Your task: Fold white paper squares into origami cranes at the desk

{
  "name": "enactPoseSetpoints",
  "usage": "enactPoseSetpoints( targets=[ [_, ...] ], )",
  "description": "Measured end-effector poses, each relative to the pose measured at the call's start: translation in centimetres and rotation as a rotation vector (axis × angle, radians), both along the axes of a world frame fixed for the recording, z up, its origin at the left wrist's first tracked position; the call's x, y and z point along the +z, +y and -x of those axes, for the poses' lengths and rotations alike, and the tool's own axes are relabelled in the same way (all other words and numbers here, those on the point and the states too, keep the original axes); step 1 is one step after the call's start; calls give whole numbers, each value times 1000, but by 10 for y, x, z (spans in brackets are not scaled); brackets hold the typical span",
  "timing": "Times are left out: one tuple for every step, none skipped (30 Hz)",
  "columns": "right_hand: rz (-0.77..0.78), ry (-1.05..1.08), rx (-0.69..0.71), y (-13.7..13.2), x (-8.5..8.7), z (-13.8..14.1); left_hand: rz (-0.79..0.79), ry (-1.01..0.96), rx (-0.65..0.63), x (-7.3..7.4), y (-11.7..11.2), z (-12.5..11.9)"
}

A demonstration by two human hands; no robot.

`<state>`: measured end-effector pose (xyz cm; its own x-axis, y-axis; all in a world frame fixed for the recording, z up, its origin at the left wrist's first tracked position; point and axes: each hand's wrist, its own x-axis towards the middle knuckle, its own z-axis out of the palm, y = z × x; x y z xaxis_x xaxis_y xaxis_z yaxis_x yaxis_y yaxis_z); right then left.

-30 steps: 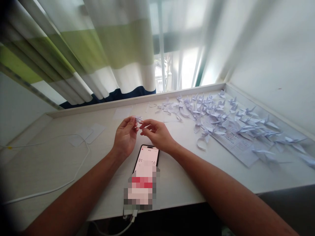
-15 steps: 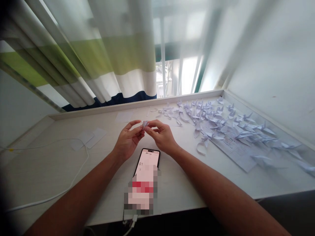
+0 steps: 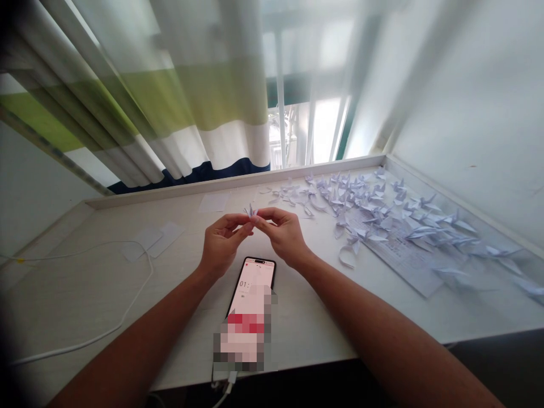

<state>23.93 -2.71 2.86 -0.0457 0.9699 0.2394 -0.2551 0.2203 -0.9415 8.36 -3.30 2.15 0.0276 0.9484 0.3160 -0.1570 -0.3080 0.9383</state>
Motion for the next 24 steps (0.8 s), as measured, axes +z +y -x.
enactPoseSetpoints(
  targets=[
    [14,4,7,0,0,0,-16,29,-4,0,0,1],
    [28,16,17,0,1,0,-33,57,-6,1,-1,2],
    [39,33,26,-1,1,0,-47,80,-3,2,-1,3],
    [47,52,30,-1,1,0,-59,95,3,2,-2,3],
    [50,70,27,-1,1,0,-68,107,10,3,-2,3],
    [49,82,19,-2,1,1,-74,117,13,3,-3,4],
    [44,82,9,-2,1,1,-77,124,15,3,-3,4],
    [38,72,-3,-2,1,1,-78,131,17,2,-2,4],
    [29,57,-18,-3,1,2,-78,135,23,2,-2,4],
    [18,40,-35,-3,1,2,-82,137,35,1,-1,4],
    [7,22,-53,-3,1,3,-87,136,50,-1,-1,3],
    [-2,6,-71,-3,2,3,-93,134,67,-2,0,3],
    [-9,-8,-88,-3,2,4,-98,131,81,-3,1,3],
    [-13,-16,-102,-4,2,4,-100,124,91,-4,2,3],
    [-14,-17,-113,-4,2,5,-95,113,99,-4,2,3],
    [-11,-12,-121,-4,2,5,-83,98,104,-4,3,3],
    [-7,-2,-128,-4,2,5,-66,79,109,-4,3,2],
    [-2,10,-132,-4,2,6,-47,59,110,-4,3,2],
    [2,19,-135,-4,1,6,-29,41,106,-4,3,1],
    [4,23,-137,-4,0,6,-16,31,99,-3,3,1],
    [5,17,-137,-4,-1,7,-11,26,92,-3,2,0],
    [3,4,-137,-4,-2,7,-10,26,86,-2,2,0],
    [-1,-14,-137,-4,-3,7,-10,26,84,-2,2,0],
    [-7,-33,-138,-4,-3,7,-8,27,84,-2,2,-1]
  ],
)
